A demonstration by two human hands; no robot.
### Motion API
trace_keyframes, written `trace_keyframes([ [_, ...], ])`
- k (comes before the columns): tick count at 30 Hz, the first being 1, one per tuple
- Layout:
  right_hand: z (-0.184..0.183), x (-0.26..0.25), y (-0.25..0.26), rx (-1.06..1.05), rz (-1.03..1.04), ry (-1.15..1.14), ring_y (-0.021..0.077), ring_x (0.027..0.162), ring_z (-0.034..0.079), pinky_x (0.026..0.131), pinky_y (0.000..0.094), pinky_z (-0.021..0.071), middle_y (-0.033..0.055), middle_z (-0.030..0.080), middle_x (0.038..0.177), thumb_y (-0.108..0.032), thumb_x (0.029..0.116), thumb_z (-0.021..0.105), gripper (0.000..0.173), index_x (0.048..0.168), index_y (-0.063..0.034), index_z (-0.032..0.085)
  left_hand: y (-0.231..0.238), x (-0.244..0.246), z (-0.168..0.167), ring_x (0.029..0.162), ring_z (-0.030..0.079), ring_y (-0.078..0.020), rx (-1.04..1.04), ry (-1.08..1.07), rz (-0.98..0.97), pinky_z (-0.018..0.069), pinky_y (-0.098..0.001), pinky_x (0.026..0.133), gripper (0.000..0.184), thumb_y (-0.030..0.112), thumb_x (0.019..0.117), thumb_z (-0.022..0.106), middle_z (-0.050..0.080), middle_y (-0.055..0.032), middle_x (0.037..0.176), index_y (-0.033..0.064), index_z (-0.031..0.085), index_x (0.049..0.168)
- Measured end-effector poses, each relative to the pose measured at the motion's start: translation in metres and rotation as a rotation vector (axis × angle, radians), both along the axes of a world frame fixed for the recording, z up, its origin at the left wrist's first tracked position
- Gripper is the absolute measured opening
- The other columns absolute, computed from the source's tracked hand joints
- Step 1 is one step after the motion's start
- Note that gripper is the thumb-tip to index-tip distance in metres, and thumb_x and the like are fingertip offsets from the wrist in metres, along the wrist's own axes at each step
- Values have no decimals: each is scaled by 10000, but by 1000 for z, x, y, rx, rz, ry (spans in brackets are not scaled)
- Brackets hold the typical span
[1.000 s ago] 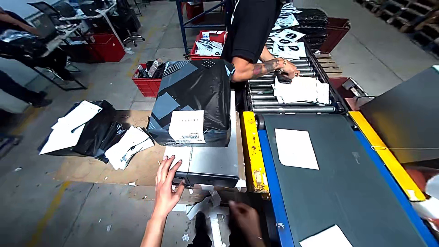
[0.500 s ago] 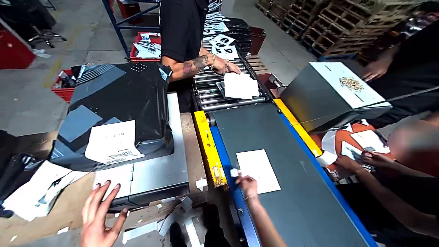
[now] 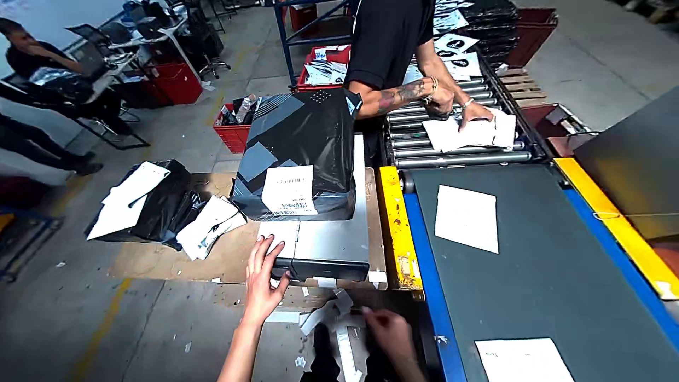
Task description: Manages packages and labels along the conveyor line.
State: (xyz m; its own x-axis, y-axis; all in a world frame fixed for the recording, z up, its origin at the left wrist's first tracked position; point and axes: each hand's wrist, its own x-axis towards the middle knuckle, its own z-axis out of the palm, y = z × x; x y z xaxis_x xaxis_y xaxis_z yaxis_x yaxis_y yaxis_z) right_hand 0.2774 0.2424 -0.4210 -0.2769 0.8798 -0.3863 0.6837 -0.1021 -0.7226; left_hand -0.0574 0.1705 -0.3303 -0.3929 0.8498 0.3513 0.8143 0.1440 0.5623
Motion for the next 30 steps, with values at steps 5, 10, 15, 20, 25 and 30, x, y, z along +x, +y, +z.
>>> trace_keyframes([
  [5, 34, -164, -1, -544, -467, 545, 149, 577, 663, 512, 306, 528, 110, 758, 813, -205, 980, 726, 255, 1061, 36, 703, -6, -8, 5, 1565, 208, -303, 0, 17, -84, 243, -592, 1241, 605, 349, 885, 632, 380, -29, 1636, 231, 558, 1474],
  [10, 48, -129, 10, -488, -549, 558, 127, 545, 658, 532, 293, 548, 88, 738, 713, -149, 973, 728, 190, 954, 40, 725, 0, -10, 1, 1553, 214, -367, 8, 48, -171, 162, -566, 1264, 651, 398, 876, 625, 393, -133, 1615, 163, 548, 1478],
  [15, 17, 105, 126, -142, -693, 296, 194, 686, 686, 686, 390, 580, 123, 747, 848, -158, 1059, 553, 266, 1091, 63, 698, 4, -11, -1, 1540, 199, -438, -12, 76, -195, 112, -578, 1259, 685, 400, 883, 655, 382, -229, 1598, 133, 509, 1497],
  [20, -49, 287, 182, -149, -659, -314, 380, 1010, 702, 916, 605, 544, 245, 721, 1087, -479, 853, 814, 610, 1155, 40, 707, 5, 9, 8, 1533, 226, -436, 22, 79, -41, 158, -600, 1250, 659, 400, 846, 650, 421, -234, 1566, 56, 582, 1403],
  [25, 6, 307, 122, -217, -304, -937, 496, 1302, 564, 1060, 682, 431, 337, 613, 1340, -908, 732, 600, 1148, 1322, 77, 622, 2, 2, 3, 1541, 245, -364, 17, 30, -9, 210, -597, 1244, 607, 356, 857, 647, 428, -134, 1588, 148, 590, 1425],
  [30, 49, 17, 32, 9, -89, -173, 314, 730, 727, 698, 580, 593, 132, 737, 765, -685, 889, 655, 624, 846, -76, 784, -3, -3, 2, 1555, 225, -327, 8, 17, -8, 250, -607, 1231, 586, 327, 860, 658, 412, -47, 1611, 218, 591, 1433],
])
